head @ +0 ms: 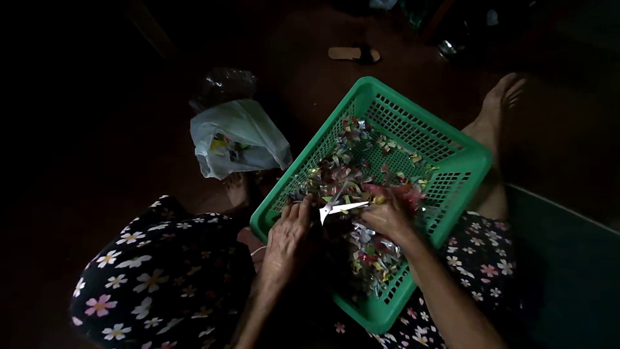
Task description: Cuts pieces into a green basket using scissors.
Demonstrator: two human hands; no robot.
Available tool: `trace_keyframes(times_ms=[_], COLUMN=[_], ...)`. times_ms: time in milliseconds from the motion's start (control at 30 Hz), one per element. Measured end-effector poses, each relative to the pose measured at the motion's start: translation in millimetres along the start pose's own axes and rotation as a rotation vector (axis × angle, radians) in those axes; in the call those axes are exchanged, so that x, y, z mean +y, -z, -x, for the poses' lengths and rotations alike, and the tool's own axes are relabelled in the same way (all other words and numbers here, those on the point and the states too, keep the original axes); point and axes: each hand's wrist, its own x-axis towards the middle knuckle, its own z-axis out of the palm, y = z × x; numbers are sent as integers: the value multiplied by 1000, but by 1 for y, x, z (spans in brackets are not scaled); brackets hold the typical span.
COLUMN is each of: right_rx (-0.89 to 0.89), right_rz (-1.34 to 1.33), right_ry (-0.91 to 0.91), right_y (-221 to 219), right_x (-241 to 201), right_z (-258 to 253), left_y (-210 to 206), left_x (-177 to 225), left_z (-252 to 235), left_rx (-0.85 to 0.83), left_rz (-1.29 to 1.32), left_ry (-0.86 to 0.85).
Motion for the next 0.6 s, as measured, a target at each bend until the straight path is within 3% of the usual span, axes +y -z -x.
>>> trace_keyframes(times_ms=[133, 300, 433, 500, 600], right_rx=[-42, -107, 38, 125, 117], right_rz=[-39, -78, -107, -94, -45], right_ry=[-27, -99, -65, -27, -21], right_y=[0, 0, 2, 2, 1], right_x=[-12, -19, -14, -9, -7], right_z=[4, 2, 3, 1, 4], left_y=[-5, -20, -23, -17, -2], left_x=[11, 13, 12, 14, 20], left_z=[-7, -9, -5, -3, -5], left_rx=[-63, 94, 180, 85, -171], left_rz=[5, -32, -48, -67, -96], left_ry=[-7, -83, -99, -53, 34])
